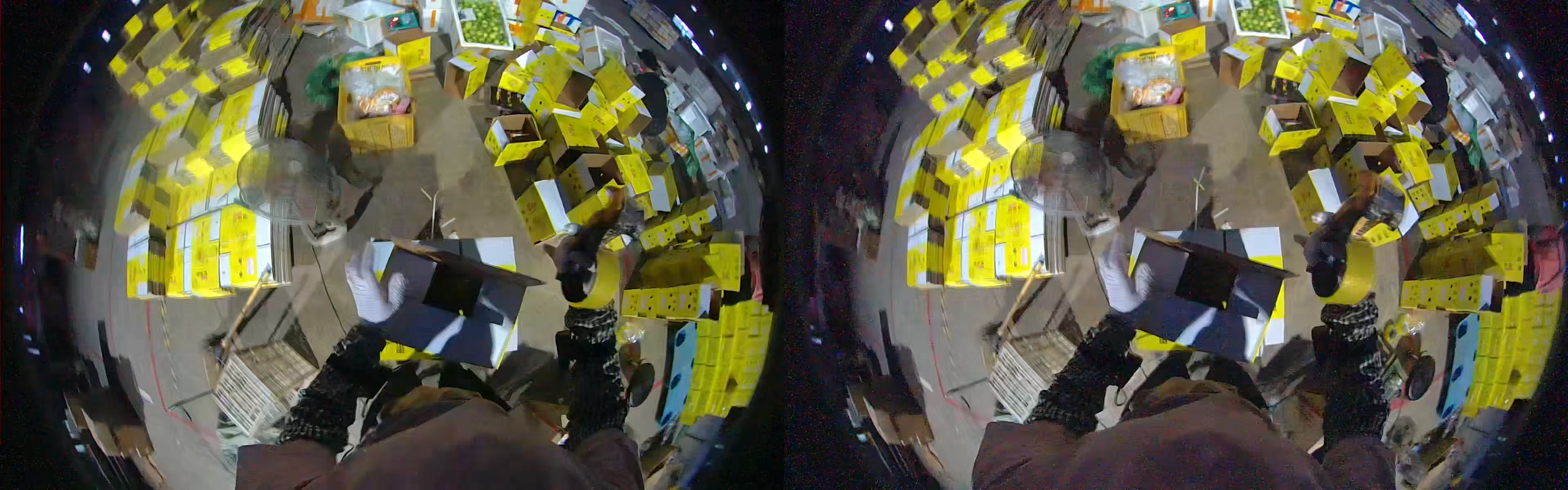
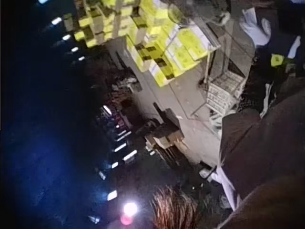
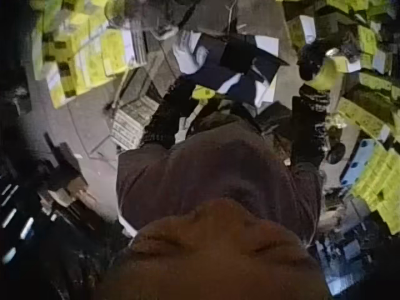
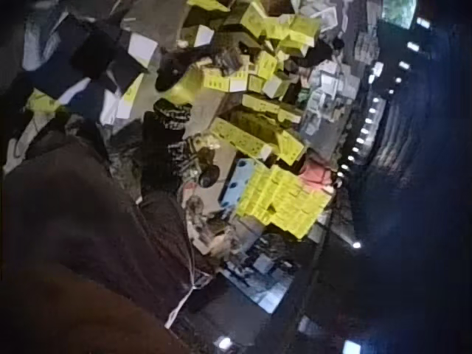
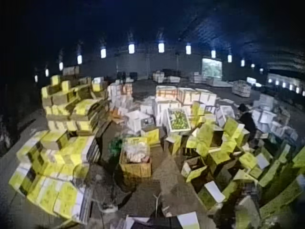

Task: Assembling and taping yellow cardboard fruit boxes in a warehouse.

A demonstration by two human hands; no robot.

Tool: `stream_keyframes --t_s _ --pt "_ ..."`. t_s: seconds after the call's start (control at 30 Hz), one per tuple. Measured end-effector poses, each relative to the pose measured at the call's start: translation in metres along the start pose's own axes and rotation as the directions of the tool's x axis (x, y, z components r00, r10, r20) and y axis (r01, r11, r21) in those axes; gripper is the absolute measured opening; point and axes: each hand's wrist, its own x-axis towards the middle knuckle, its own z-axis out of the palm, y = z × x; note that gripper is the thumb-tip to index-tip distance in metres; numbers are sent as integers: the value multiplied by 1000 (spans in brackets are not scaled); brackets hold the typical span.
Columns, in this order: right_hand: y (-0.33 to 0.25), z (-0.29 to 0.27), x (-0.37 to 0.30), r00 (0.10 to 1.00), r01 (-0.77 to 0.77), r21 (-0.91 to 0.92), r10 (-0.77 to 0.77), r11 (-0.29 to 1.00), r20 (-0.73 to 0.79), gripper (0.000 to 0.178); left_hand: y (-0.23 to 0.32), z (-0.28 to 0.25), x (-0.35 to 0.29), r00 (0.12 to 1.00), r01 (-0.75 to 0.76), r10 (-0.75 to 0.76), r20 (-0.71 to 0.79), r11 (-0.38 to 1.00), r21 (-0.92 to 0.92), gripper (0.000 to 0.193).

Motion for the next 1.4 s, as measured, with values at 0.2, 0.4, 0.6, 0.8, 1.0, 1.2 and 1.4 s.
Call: stream_keyframes --t_s 0.2,0.4,0.6,0.8,1.0,1.2,1.4 --pt "41 79 -53 674 -574 401 690 714 -264 44 -35 11 31 876 -128 352 329 829 -545 35" --pt "31 147 26 766 -643 -294 588 707 -260 46 -45 11 23 652 572 62 756 614 -544 38" --pt "49 116 -17 872 -201 -972 475 126 -118 54 30 -37 6 826 464 -208 524 779 -422 38" --pt "33 129 -2 914 -153 -974 398 165 -77 58 37 -27 -25 700 680 -272 660 536 -501 24" --pt "25 174 42 796 -77 -997 603 16 -52 55 -119 14 -53 670 539 -531 519 829 152 29" --pt "23 138 28 813 -108 -992 568 -68 -127 48 -50 15 -4 747 664 -471 468 560 -496 76" --pt "-63 90 -14 608 -108 -973 761 -203 -227 47 -9 -2 -2 726 288 -494 479 850 441 59"
